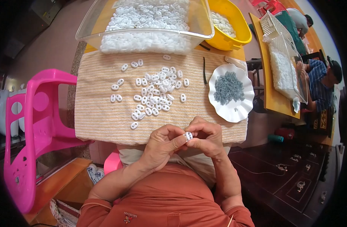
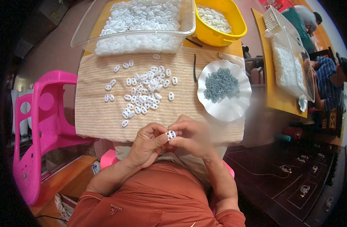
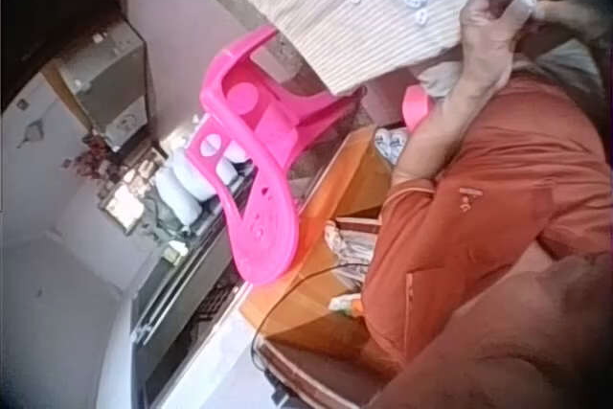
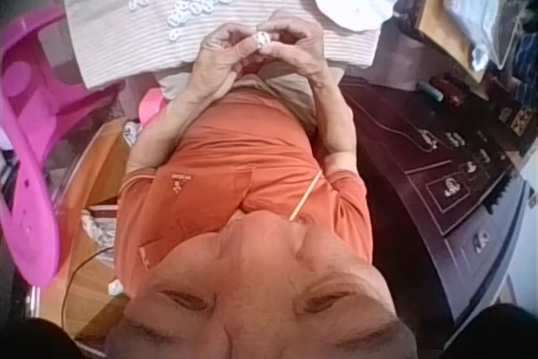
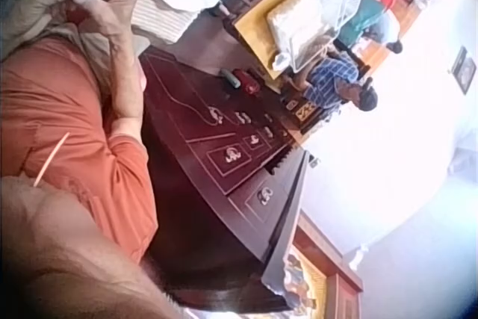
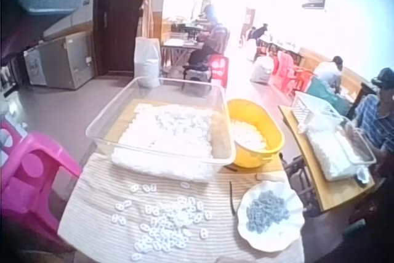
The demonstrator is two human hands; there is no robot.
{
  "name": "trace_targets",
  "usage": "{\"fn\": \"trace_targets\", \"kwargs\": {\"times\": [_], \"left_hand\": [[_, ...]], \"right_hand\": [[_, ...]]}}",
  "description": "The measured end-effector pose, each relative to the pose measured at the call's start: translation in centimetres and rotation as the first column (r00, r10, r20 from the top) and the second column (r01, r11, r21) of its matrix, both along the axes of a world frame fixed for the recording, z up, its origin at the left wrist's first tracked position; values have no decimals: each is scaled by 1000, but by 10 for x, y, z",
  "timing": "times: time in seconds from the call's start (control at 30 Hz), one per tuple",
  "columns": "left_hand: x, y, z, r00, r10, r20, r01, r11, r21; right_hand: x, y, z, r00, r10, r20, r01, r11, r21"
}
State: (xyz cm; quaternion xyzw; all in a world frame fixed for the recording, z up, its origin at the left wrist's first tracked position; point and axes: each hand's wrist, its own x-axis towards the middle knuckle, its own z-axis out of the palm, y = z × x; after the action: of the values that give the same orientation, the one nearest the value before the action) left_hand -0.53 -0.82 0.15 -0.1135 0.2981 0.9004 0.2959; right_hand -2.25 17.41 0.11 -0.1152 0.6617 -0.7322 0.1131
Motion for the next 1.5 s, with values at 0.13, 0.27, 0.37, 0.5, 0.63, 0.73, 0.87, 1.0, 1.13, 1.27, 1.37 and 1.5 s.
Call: {"fn": "trace_targets", "kwargs": {"times": [0.13, 0.27, 0.37, 0.5, 0.63, 0.73, 0.87, 1.0, 1.13, 1.27, 1.37, 1.5], "left_hand": [[-1, -3, 3, 999, -5, 35, 3, 997, 78], [1, -2, 2, 999, 3, 35, -6, 997, 80], [3, -3, -1, 1000, -8, 22, 6, 997, 77], [3, -3, 0, 1000, -7, -3, 7, 998, 64], [0, -3, 1, 1000, -18, -12, 19, 997, 79], [0, -2, 0, 1000, -19, -23, 20, 998, 65], [0, -1, 0, 999, -37, -31, 39, 997, 65], [4, -2, -2, 999, -29, -36, 33, 995, 99], [1, 1, -1, 1000, -19, -15, 21, 985, 174], [3, 8, 2, 999, -24, 46, 17, 990, 142], [-6, 12, 6, 998, -3, 59, -8, 982, 188], [3, 14, 0, 996, 15, 85, -19, 998, 52]], "right_hand": [[2, -2, 0, 1000, -18, 16, 18, 1000, -25], [1, -2, 3, 999, 13, -33, -12, 999, 30], [2, -4, 7, 998, 35, -59, -32, 998, 46], [3, -4, 8, 998, 34, -49, -32, 998, 45], [1, -5, 12, 999, 29, -37, -27, 998, 49], [1, -6, 13, 994, 24, -106, -16, 997, 79], [2, -9, 17, 997, 5, -75, 0, 998, 69], [5, -8, 17, 995, -16, -102, 28, 993, 118], [-3, 4, 27, 968, -36, -249, 84, 979, 184], [-9, 8, 45, 980, 82, -181, -37, 971, 235], [-14, 8, 41, 967, 137, -215, -73, 958, 279], [-14, 6, 35, 986, -10, -165, 68, 934, 352]]}}
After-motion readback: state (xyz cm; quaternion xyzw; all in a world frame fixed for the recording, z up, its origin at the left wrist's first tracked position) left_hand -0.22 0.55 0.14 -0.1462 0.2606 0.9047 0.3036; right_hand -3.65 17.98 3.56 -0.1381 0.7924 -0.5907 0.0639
